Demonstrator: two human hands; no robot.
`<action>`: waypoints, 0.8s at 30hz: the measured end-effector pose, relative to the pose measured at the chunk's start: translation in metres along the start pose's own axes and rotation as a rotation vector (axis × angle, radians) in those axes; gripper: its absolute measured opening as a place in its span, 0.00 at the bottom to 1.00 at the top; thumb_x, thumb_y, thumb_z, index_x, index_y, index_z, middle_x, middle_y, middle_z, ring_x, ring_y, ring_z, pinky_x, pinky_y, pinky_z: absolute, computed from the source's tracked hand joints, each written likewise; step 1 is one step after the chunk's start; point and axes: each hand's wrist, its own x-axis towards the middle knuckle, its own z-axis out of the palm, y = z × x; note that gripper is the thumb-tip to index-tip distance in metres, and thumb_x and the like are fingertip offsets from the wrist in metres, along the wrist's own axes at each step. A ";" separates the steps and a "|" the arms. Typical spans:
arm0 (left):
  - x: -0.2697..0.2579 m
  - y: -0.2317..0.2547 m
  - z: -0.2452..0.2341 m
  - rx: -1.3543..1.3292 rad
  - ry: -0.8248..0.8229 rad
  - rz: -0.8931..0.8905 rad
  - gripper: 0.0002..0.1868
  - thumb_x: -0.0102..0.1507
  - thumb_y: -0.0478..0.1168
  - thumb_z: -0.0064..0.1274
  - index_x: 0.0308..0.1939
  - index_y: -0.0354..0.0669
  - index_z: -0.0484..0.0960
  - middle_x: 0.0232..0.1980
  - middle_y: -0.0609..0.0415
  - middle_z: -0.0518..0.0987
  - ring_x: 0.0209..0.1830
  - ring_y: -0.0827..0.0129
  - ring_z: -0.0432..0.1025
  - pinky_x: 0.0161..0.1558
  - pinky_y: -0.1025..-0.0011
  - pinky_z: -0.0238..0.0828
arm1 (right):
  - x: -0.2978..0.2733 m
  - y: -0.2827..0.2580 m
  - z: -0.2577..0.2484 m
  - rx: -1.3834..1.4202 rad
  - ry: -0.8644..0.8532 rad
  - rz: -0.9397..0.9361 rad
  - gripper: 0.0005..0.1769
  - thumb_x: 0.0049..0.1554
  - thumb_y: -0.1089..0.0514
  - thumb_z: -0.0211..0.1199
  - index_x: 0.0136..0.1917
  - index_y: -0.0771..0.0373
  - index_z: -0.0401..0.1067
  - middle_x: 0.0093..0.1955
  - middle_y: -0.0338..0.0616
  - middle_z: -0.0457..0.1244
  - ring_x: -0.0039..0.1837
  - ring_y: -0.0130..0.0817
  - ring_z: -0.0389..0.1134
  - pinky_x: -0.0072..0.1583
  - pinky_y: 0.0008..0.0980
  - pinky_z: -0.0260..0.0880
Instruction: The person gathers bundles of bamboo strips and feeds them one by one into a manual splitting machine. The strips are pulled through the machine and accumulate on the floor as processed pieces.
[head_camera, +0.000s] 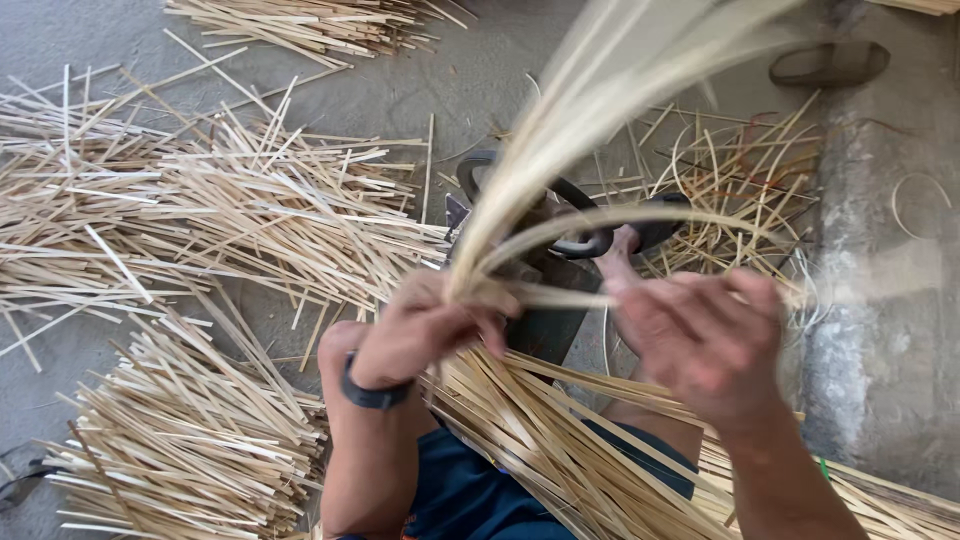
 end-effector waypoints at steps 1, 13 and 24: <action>0.000 0.005 -0.009 -0.086 0.115 0.003 0.09 0.65 0.28 0.48 0.46 0.26 0.81 0.44 0.43 0.88 0.31 0.62 0.81 0.35 0.67 0.82 | -0.011 0.011 -0.004 -0.023 -0.010 0.061 0.13 0.56 0.56 0.75 0.55 0.52 0.82 0.43 0.34 0.72 0.44 0.32 0.69 0.52 0.43 0.61; 0.025 0.002 -0.098 -0.304 0.687 0.527 0.13 0.73 0.45 0.51 0.49 0.36 0.79 0.24 0.59 0.72 0.17 0.80 0.60 0.17 0.80 0.50 | -0.121 0.019 0.052 -0.042 -0.466 0.531 0.13 0.54 0.49 0.73 0.53 0.48 0.83 0.31 0.36 0.65 0.30 0.26 0.62 0.28 0.27 0.66; 0.059 -0.030 -0.128 0.006 0.905 0.257 0.22 0.62 0.45 0.65 0.53 0.35 0.80 0.34 0.60 0.75 0.19 0.85 0.63 0.16 0.85 0.57 | -0.114 0.012 0.113 0.451 -0.477 0.987 0.15 0.55 0.44 0.69 0.52 0.51 0.85 0.40 0.39 0.74 0.36 0.30 0.73 0.41 0.33 0.72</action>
